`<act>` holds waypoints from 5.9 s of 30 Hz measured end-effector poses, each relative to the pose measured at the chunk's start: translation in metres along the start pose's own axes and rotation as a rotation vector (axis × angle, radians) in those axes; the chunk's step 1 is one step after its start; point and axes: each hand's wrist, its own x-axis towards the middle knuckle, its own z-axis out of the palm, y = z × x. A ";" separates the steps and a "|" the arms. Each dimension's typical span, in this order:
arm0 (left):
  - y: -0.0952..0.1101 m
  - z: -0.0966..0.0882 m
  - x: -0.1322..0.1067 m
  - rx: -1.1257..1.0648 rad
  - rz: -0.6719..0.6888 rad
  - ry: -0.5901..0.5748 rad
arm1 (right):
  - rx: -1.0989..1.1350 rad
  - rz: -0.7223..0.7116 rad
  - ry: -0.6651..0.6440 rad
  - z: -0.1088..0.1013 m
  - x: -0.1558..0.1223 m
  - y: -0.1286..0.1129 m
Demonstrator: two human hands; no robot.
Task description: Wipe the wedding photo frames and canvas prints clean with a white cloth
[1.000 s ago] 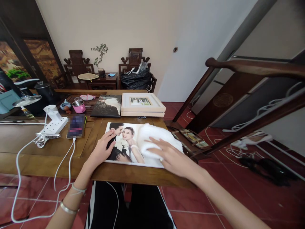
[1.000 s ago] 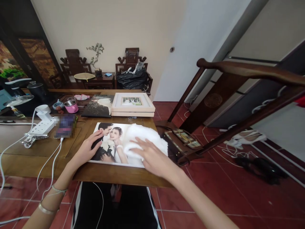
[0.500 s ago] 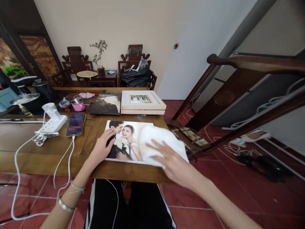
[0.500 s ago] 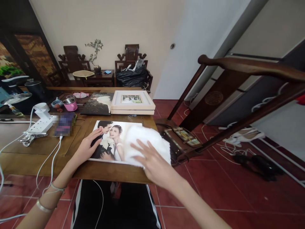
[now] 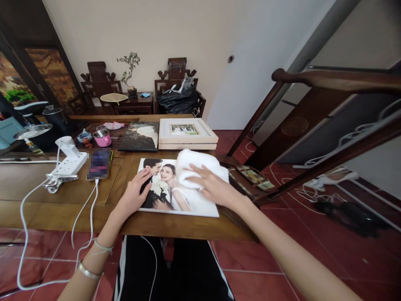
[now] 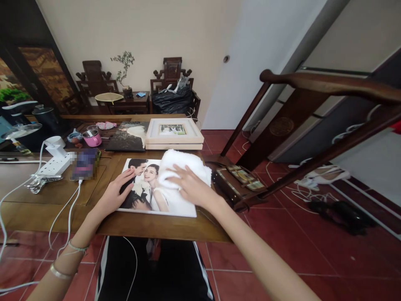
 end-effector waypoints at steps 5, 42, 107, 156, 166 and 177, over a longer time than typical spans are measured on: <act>-0.002 0.002 0.000 -0.005 0.008 0.053 | 0.002 0.085 0.018 0.003 0.033 0.023; -0.001 0.005 0.000 -0.021 -0.044 0.017 | 0.086 -0.063 -0.069 -0.005 -0.034 -0.068; -0.001 0.003 -0.002 -0.015 -0.075 -0.048 | 0.105 -0.166 -0.110 0.007 0.016 -0.071; 0.007 -0.005 -0.002 -0.149 0.003 0.092 | 0.208 -0.259 -0.166 -0.001 -0.011 -0.105; 0.002 0.002 0.000 0.009 0.022 -0.003 | 0.241 0.196 0.099 0.006 0.047 -0.039; 0.002 0.000 0.002 -0.013 0.066 0.040 | 0.437 0.088 0.053 0.021 0.154 -0.057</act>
